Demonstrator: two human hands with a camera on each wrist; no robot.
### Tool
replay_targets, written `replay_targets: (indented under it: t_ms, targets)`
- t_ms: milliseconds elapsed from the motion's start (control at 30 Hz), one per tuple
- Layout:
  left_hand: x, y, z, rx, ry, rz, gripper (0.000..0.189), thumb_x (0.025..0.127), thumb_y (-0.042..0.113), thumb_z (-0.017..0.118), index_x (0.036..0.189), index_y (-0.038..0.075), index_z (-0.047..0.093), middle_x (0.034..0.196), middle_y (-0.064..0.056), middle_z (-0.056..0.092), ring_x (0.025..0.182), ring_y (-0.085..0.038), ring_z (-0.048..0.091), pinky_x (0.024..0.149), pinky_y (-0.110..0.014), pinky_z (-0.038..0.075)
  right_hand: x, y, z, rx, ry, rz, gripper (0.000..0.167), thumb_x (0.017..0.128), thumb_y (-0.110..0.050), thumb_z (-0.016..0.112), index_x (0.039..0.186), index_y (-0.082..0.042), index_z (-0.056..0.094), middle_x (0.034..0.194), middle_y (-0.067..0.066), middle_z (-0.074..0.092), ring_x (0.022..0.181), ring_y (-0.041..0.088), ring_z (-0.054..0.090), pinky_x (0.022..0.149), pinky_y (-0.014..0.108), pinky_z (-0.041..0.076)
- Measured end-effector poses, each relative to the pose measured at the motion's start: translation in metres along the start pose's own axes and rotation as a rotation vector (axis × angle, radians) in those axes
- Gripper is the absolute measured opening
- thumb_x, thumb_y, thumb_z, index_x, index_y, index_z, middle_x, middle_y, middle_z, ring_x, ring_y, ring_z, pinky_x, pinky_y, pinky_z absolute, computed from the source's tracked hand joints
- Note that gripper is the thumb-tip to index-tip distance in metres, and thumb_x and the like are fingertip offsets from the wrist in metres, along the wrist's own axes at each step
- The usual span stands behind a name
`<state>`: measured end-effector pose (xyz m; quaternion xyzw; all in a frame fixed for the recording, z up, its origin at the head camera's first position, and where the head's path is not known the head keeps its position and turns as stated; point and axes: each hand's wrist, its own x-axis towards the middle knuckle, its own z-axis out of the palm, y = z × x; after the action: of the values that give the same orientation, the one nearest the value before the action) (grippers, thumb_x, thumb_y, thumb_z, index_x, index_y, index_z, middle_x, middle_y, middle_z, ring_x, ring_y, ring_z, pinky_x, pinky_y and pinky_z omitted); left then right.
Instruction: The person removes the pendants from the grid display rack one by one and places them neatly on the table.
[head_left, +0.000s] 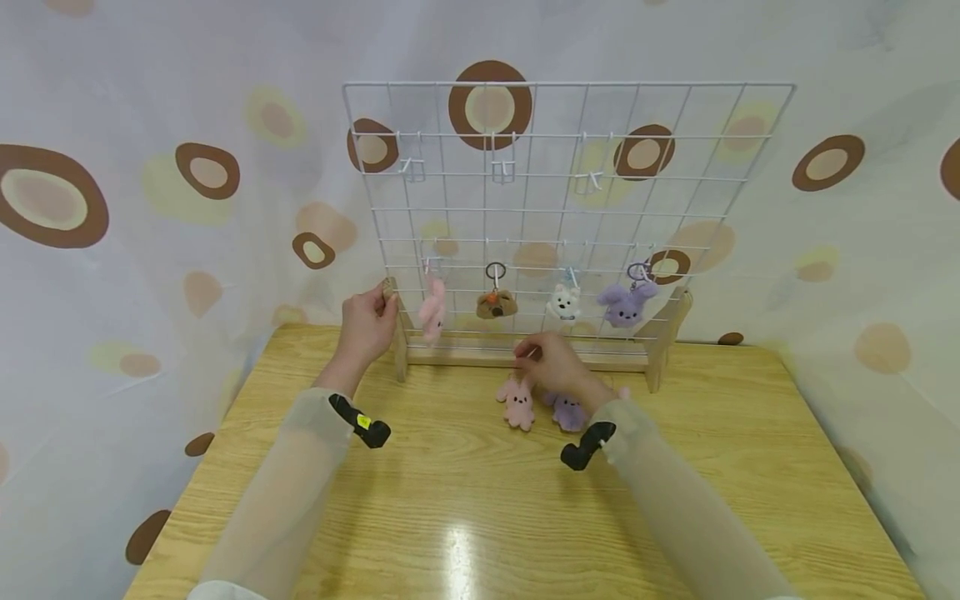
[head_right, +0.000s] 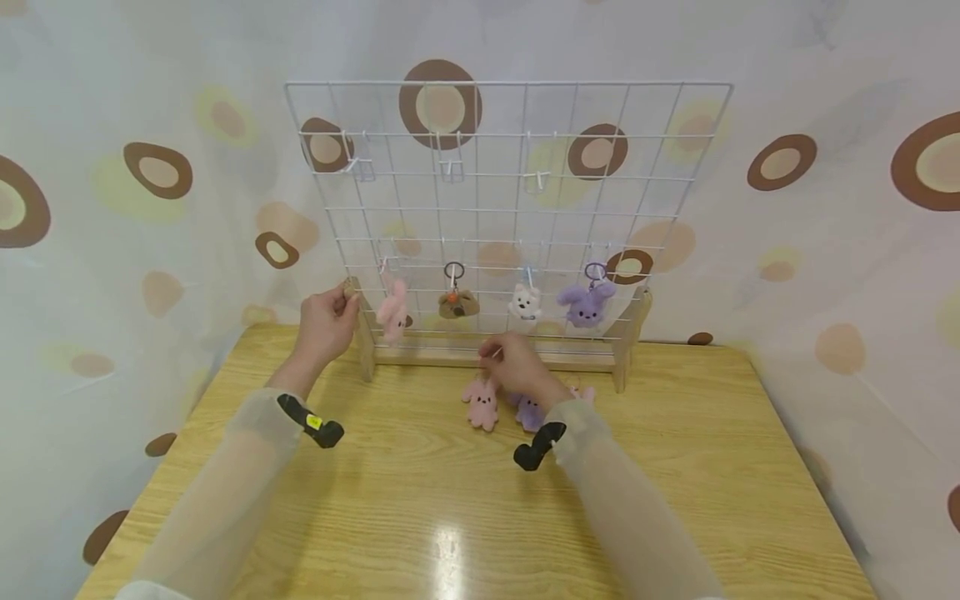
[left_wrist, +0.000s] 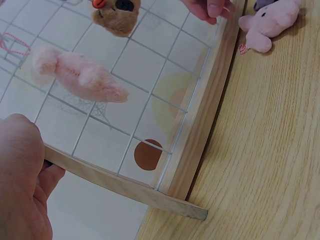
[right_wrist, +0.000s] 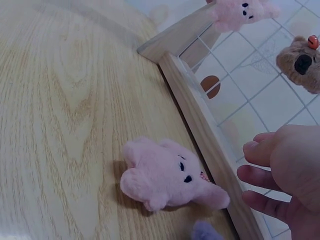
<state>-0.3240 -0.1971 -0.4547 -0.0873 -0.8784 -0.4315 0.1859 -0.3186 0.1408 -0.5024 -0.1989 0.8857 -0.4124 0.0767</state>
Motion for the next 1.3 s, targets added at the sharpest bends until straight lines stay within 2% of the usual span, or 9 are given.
replay_targets:
  t_ms: [167, 333, 467, 567, 700, 867, 1100, 1200, 1300]
  targets:
    - [-0.001, 0.001, -0.001, -0.013, -0.005, -0.003, 0.026, 0.11, 0.012, 0.057, 0.104, -0.008, 0.072, 0.062, -0.007, 0.058, 0.048, -0.017, 0.044, 0.045, -0.025, 0.034, -0.004, -0.003, -0.004, 0.003, 0.022, -0.018, 0.016, 0.102, -0.006, 0.07, 0.115, 0.003, 0.073, 0.11, 0.014, 0.072, 0.098, 0.027, 0.068, 0.085, 0.043, 0.056]
    - [0.0, 0.0, 0.0, -0.002, 0.001, 0.005, 0.026, 0.109, 0.012, 0.057, 0.105, -0.008, 0.072, 0.065, -0.008, 0.062, 0.049, -0.017, 0.046, 0.046, -0.025, 0.035, -0.007, -0.005, -0.007, 0.024, 0.031, -0.055, 0.016, 0.101, -0.004, 0.071, 0.113, 0.005, 0.074, 0.109, 0.013, 0.073, 0.096, 0.027, 0.069, 0.081, 0.04, 0.057]
    - [0.0, -0.001, 0.0, 0.003, 0.007, 0.012, 0.025, 0.109, 0.011, 0.057, 0.103, -0.008, 0.072, 0.062, -0.007, 0.059, 0.048, -0.017, 0.045, 0.045, -0.025, 0.034, -0.01, -0.007, -0.01, 0.033, 0.043, -0.103, 0.014, 0.099, -0.002, 0.072, 0.111, 0.007, 0.074, 0.107, 0.014, 0.074, 0.092, 0.026, 0.069, 0.077, 0.037, 0.056]
    - [0.0, 0.0, 0.0, 0.0, 0.008, 0.012, 0.025, 0.109, 0.011, 0.057, 0.101, -0.008, 0.072, 0.061, -0.006, 0.057, 0.048, -0.017, 0.044, 0.045, -0.025, 0.033, -0.014, -0.009, -0.014, 0.035, 0.049, -0.139, 0.014, 0.099, 0.0, 0.071, 0.11, 0.008, 0.074, 0.107, 0.015, 0.074, 0.092, 0.028, 0.07, 0.079, 0.04, 0.057]
    - [0.0, 0.0, 0.0, -0.01, 0.01, 0.011, 0.025, 0.109, 0.011, 0.058, 0.101, -0.008, 0.072, 0.061, -0.005, 0.057, 0.048, -0.017, 0.044, 0.045, -0.026, 0.034, -0.02, -0.01, -0.02, 0.038, 0.046, -0.13, 0.017, 0.101, -0.003, 0.07, 0.113, 0.007, 0.073, 0.11, 0.014, 0.074, 0.095, 0.029, 0.069, 0.081, 0.042, 0.057]
    - [0.0, -0.002, 0.001, -0.005, 0.004, 0.018, 0.026, 0.109, 0.012, 0.057, 0.102, -0.009, 0.072, 0.062, -0.006, 0.058, 0.048, -0.016, 0.044, 0.045, -0.025, 0.034, -0.028, -0.011, -0.03, 0.07, 0.058, -0.093, 0.019, 0.103, -0.008, 0.069, 0.116, 0.004, 0.073, 0.113, 0.013, 0.072, 0.098, 0.028, 0.068, 0.078, 0.037, 0.057]
    - [-0.001, -0.003, 0.001, -0.013, 0.001, 0.01, 0.028, 0.109, 0.012, 0.057, 0.115, -0.01, 0.073, 0.068, -0.011, 0.066, 0.049, -0.017, 0.047, 0.045, -0.025, 0.036, -0.038, -0.008, -0.047, 0.105, 0.104, -0.141, 0.012, 0.101, -0.005, 0.071, 0.11, 0.001, 0.076, 0.108, 0.014, 0.073, 0.091, 0.027, 0.069, 0.072, 0.03, 0.056]
    - [0.0, -0.003, 0.001, -0.013, 0.0, 0.013, 0.028, 0.109, 0.012, 0.057, 0.117, -0.01, 0.072, 0.069, -0.011, 0.066, 0.05, -0.016, 0.047, 0.045, -0.024, 0.036, -0.044, -0.008, -0.057, 0.111, 0.11, -0.112, 0.014, 0.102, -0.007, 0.071, 0.112, 0.001, 0.076, 0.105, 0.013, 0.074, 0.09, 0.026, 0.069, 0.072, 0.029, 0.056]
    - [0.0, -0.002, 0.001, -0.012, 0.003, 0.018, 0.028, 0.109, 0.012, 0.057, 0.118, -0.011, 0.072, 0.068, -0.011, 0.065, 0.05, -0.016, 0.047, 0.045, -0.024, 0.036, -0.05, -0.01, -0.066, 0.138, 0.118, -0.08, 0.016, 0.103, -0.008, 0.07, 0.115, 0.003, 0.074, 0.104, 0.015, 0.073, 0.091, 0.03, 0.069, 0.074, 0.031, 0.057]
